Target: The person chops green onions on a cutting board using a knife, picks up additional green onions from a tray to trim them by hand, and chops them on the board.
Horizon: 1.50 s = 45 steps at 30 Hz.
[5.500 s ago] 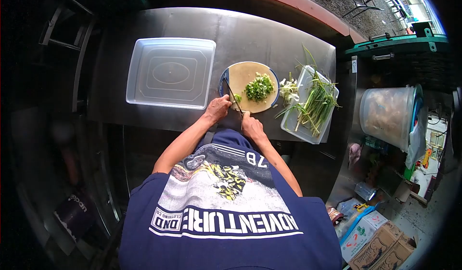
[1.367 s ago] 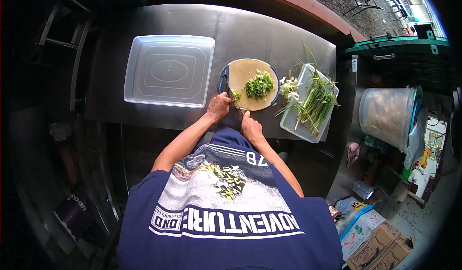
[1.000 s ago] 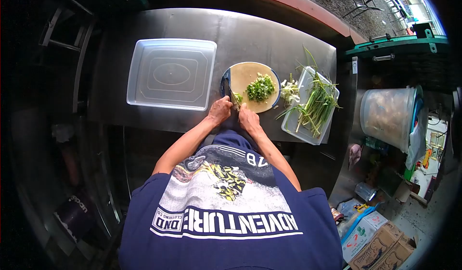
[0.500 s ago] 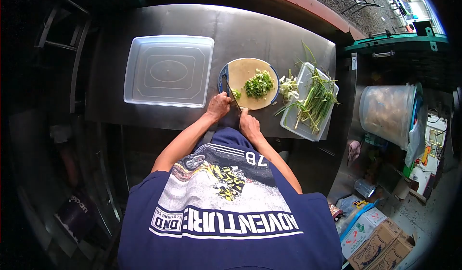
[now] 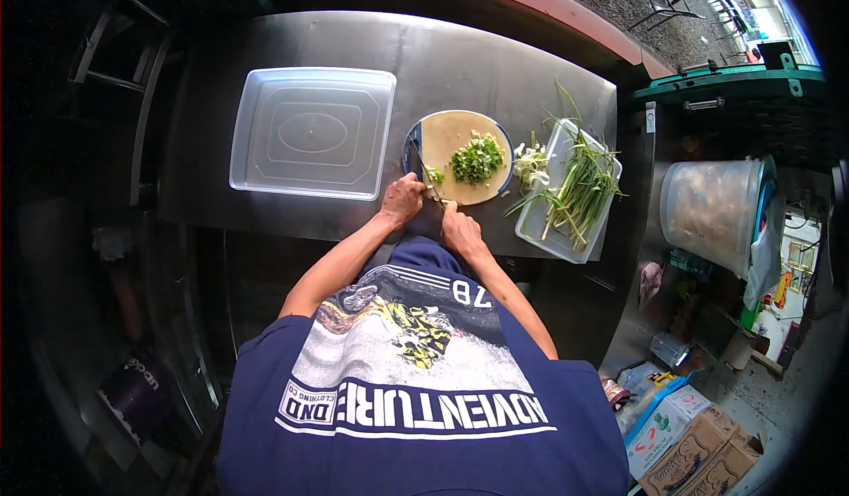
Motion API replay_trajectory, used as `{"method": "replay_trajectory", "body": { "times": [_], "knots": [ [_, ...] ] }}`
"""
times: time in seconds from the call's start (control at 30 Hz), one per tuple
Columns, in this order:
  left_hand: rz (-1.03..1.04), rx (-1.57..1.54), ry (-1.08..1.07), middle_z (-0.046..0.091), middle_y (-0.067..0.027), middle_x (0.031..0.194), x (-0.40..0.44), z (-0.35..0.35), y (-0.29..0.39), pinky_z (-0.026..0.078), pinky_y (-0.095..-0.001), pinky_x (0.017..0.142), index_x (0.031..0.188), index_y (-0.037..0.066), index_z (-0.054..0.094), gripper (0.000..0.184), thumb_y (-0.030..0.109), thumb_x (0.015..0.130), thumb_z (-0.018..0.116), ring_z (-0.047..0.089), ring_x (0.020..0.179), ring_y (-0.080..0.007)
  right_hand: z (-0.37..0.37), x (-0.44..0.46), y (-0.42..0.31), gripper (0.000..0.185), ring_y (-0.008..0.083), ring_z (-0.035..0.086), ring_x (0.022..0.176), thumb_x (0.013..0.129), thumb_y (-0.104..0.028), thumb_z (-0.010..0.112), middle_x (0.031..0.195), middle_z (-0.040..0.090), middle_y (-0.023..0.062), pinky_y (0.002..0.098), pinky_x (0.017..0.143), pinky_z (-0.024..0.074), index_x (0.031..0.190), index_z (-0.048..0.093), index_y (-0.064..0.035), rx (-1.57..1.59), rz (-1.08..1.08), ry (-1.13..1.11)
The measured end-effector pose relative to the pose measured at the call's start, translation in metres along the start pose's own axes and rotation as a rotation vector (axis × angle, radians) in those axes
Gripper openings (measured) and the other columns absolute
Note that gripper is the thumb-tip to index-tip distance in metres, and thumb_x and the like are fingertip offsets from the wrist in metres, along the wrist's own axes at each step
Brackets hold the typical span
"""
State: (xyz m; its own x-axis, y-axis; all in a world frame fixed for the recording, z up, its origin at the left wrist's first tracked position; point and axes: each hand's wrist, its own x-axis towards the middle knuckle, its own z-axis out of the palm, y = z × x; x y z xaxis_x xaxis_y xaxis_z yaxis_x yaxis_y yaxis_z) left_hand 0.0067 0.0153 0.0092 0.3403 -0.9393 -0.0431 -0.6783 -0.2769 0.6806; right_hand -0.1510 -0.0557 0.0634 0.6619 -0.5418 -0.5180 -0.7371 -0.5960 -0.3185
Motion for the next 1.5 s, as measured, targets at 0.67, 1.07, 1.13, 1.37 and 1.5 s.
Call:
{"method": "replay_trajectory", "body": {
  "times": [0.67,1.07,1.13,1.37,1.5],
  "knots": [
    [-0.078,-0.072,0.025,0.059,-0.0141,0.083,0.002,-0.003,0.001,0.052,-0.0436,0.071,0.079,0.006,0.070,0.010,0.010,0.076,0.060,0.063,0.078,-0.0343,0.012,-0.004,0.014,0.021,0.0476,0.062,0.074,0.084,-0.008,0.045,0.076,0.062,0.0313,0.0551,0.067,0.0492,0.098,0.039,0.0064,0.048,0.000,0.050],
    [-0.011,-0.047,0.074,0.059,-0.0116,0.079,0.000,0.000,-0.003,0.052,-0.0432,0.067,0.082,0.010,0.071,0.011,0.014,0.081,0.060,0.063,0.075,-0.0323,0.010,-0.002,0.038,0.026,0.0512,0.059,0.076,0.092,-0.018,0.049,0.074,0.059,0.0342,0.0577,0.066,0.0476,0.094,0.035,0.0035,0.150,0.054,0.169],
    [-0.012,-0.024,0.074,0.059,-0.0114,0.077,0.001,0.000,-0.003,0.051,-0.0428,0.066,0.082,0.010,0.070,0.011,0.015,0.081,0.061,0.063,0.075,-0.0319,0.005,-0.009,0.029,0.025,0.0508,0.059,0.076,0.092,-0.019,0.048,0.075,0.060,0.0337,0.0575,0.066,0.0471,0.095,0.036,0.0028,0.163,0.046,0.134],
    [-0.007,-0.022,0.142,0.059,-0.0117,0.078,0.002,0.003,-0.002,0.051,-0.0422,0.066,0.081,0.008,0.067,0.009,0.014,0.080,0.060,0.063,0.074,-0.0320,0.022,-0.021,0.031,0.024,0.0489,0.060,0.073,0.092,-0.019,0.048,0.074,0.061,0.0299,0.0583,0.065,0.0468,0.096,0.036,0.0018,0.157,-0.093,0.063],
    [-0.006,-0.014,0.152,0.058,-0.0112,0.076,0.001,0.000,-0.002,0.051,-0.0423,0.065,0.076,0.008,0.065,0.008,0.013,0.079,0.059,0.062,0.074,-0.0318,0.023,-0.022,0.038,0.024,0.0496,0.059,0.074,0.092,-0.019,0.048,0.073,0.061,0.0299,0.0587,0.066,0.0465,0.096,0.036,0.0007,0.156,-0.088,0.095]
  ]
}}
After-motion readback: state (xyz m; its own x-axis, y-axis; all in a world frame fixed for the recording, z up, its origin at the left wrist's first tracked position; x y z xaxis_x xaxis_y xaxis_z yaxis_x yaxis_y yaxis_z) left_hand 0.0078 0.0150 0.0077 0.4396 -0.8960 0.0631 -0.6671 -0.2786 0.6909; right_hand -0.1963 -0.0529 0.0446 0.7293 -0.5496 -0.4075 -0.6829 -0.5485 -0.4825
